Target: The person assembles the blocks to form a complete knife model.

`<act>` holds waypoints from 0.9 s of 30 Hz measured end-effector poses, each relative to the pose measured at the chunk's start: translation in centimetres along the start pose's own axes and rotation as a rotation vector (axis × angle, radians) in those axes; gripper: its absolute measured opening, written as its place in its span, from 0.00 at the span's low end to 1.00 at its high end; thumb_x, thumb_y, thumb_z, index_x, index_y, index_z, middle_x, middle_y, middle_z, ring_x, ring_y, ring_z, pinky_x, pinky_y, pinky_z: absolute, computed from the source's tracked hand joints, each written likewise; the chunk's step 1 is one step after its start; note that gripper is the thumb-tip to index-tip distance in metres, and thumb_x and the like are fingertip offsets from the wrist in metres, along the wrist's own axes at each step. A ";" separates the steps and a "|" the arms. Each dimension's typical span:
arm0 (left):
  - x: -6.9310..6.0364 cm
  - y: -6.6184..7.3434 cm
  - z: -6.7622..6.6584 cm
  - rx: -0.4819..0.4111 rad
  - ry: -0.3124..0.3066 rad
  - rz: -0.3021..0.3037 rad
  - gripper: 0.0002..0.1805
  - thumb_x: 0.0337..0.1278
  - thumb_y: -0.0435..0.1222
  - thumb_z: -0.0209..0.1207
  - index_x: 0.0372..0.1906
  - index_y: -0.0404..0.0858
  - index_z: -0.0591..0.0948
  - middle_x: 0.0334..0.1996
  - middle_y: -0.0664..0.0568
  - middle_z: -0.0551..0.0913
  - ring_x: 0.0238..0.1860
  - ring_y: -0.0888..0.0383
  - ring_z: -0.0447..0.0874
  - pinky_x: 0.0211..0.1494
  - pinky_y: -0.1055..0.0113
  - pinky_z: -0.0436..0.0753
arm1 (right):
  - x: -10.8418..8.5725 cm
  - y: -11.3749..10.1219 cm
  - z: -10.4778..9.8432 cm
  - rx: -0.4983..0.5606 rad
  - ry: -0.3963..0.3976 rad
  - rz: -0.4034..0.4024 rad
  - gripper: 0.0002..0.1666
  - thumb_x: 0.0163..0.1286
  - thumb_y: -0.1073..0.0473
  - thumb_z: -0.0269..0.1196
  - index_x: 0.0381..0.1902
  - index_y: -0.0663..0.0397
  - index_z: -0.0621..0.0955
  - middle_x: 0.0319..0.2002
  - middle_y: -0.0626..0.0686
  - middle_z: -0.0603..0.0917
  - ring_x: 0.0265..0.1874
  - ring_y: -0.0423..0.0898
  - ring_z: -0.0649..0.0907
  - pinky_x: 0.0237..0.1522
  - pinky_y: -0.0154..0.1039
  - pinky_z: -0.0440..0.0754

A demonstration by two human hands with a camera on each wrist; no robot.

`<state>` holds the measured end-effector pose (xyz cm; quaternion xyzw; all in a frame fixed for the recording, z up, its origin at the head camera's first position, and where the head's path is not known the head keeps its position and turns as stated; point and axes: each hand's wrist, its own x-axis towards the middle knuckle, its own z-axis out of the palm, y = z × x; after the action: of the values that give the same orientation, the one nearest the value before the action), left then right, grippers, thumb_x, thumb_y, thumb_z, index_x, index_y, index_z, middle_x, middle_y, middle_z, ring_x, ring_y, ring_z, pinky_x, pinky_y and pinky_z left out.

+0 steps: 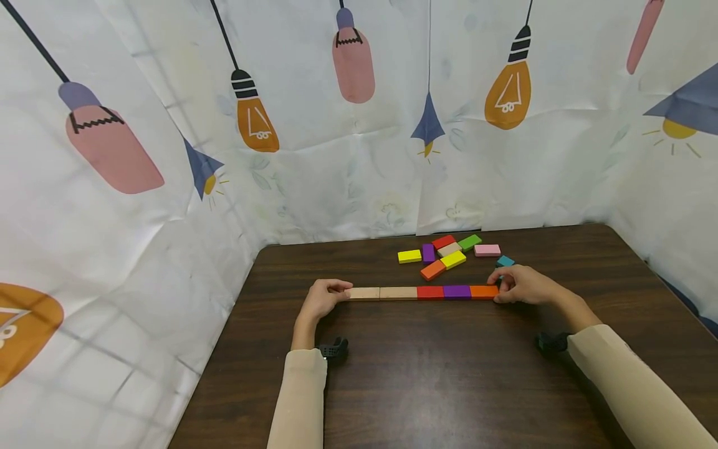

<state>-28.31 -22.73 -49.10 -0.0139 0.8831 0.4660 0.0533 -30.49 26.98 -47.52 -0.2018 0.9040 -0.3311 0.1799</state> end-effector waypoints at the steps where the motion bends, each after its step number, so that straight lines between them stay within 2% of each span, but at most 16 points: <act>1: 0.0 0.0 0.0 0.000 0.000 -0.001 0.10 0.65 0.36 0.67 0.48 0.46 0.91 0.44 0.49 0.84 0.41 0.54 0.79 0.45 0.60 0.80 | -0.1 -0.1 -0.1 0.001 0.005 0.001 0.24 0.68 0.54 0.71 0.56 0.59 0.80 0.27 0.48 0.82 0.24 0.41 0.76 0.28 0.35 0.73; 6: 0.1 0.0 0.0 -0.001 0.004 -0.001 0.09 0.65 0.36 0.67 0.48 0.46 0.91 0.43 0.49 0.85 0.41 0.54 0.79 0.45 0.61 0.80 | 0.0 -1.2 -1.0 -0.014 0.070 -0.032 0.21 0.69 0.54 0.70 0.54 0.59 0.81 0.26 0.48 0.81 0.24 0.41 0.75 0.28 0.35 0.73; 11: 0.0 0.1 0.0 0.001 0.005 0.005 0.09 0.64 0.36 0.67 0.48 0.46 0.91 0.44 0.49 0.85 0.41 0.54 0.80 0.46 0.60 0.80 | 0.8 -2.1 -1.6 -0.042 0.187 -0.053 0.18 0.69 0.55 0.70 0.51 0.60 0.82 0.27 0.49 0.78 0.25 0.43 0.74 0.28 0.35 0.72; 14: 0.0 0.1 0.0 0.001 0.006 0.003 0.10 0.64 0.36 0.68 0.48 0.46 0.91 0.43 0.49 0.86 0.41 0.54 0.80 0.45 0.60 0.80 | 1.5 -2.1 -1.9 -0.024 0.261 -0.038 0.16 0.71 0.56 0.68 0.51 0.60 0.82 0.30 0.51 0.80 0.26 0.45 0.74 0.27 0.36 0.72; 21: 0.0 -0.1 0.0 0.008 0.006 0.001 0.10 0.64 0.36 0.68 0.48 0.46 0.91 0.41 0.49 0.87 0.38 0.54 0.80 0.41 0.62 0.79 | 3.3 -0.4 -3.0 -0.008 0.379 0.024 0.19 0.73 0.57 0.65 0.57 0.61 0.81 0.39 0.57 0.83 0.39 0.52 0.78 0.38 0.39 0.78; 27: 0.0 0.0 0.0 0.002 0.009 0.009 0.10 0.64 0.36 0.68 0.48 0.46 0.91 0.40 0.49 0.87 0.37 0.54 0.80 0.41 0.63 0.79 | 4.5 2.1 -3.7 -0.010 0.390 0.053 0.21 0.75 0.57 0.63 0.60 0.63 0.79 0.42 0.60 0.84 0.41 0.54 0.79 0.39 0.40 0.77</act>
<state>-28.26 -22.71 -49.13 -0.0119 0.8839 0.4650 0.0474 -36.54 28.20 -47.12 -0.1108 0.9283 -0.3548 0.0092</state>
